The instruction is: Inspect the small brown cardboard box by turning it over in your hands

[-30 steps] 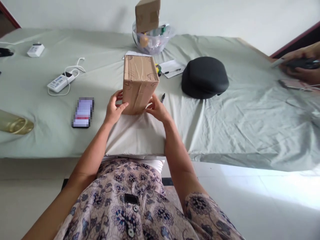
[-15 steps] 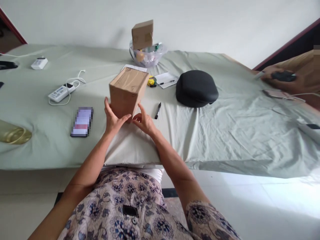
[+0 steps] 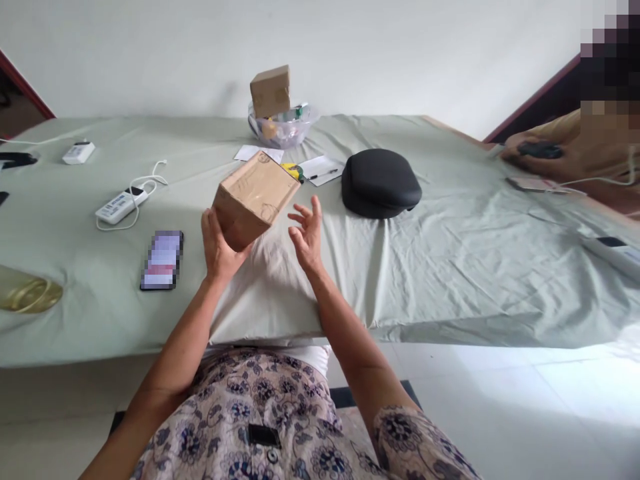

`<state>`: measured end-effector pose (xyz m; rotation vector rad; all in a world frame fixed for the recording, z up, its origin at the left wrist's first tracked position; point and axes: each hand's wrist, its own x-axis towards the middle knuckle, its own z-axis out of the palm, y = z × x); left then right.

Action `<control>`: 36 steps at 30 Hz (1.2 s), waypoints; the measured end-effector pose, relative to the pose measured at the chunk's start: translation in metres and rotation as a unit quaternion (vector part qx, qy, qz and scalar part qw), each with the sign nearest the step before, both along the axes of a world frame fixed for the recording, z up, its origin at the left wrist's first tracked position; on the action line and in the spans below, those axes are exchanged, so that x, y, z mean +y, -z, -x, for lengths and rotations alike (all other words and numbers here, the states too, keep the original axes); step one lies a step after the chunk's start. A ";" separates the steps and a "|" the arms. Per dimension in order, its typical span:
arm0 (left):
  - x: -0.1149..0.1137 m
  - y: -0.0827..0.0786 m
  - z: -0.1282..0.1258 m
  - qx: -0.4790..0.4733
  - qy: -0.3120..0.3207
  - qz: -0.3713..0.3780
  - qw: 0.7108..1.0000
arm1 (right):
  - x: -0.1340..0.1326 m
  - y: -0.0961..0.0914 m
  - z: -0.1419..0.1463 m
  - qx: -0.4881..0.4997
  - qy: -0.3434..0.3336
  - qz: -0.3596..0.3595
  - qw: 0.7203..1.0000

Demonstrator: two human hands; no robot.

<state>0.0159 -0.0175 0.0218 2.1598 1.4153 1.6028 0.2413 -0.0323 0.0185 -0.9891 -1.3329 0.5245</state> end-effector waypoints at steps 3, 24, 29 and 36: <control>0.001 -0.003 0.005 0.055 0.009 -0.023 0.998 | 0.001 -0.005 -0.005 0.046 -0.039 -0.028 0.998; 0.004 -0.003 0.023 -0.018 0.169 -0.003 0.985 | 0.012 -0.004 -0.019 0.250 -0.033 0.021 0.967; -0.003 -0.009 0.019 -0.158 0.226 0.125 0.953 | 0.011 -0.002 -0.016 0.154 -0.025 0.053 0.986; -0.002 -0.021 0.010 -0.308 0.227 0.115 0.917 | 0.004 -0.008 -0.010 0.075 -0.058 0.068 0.993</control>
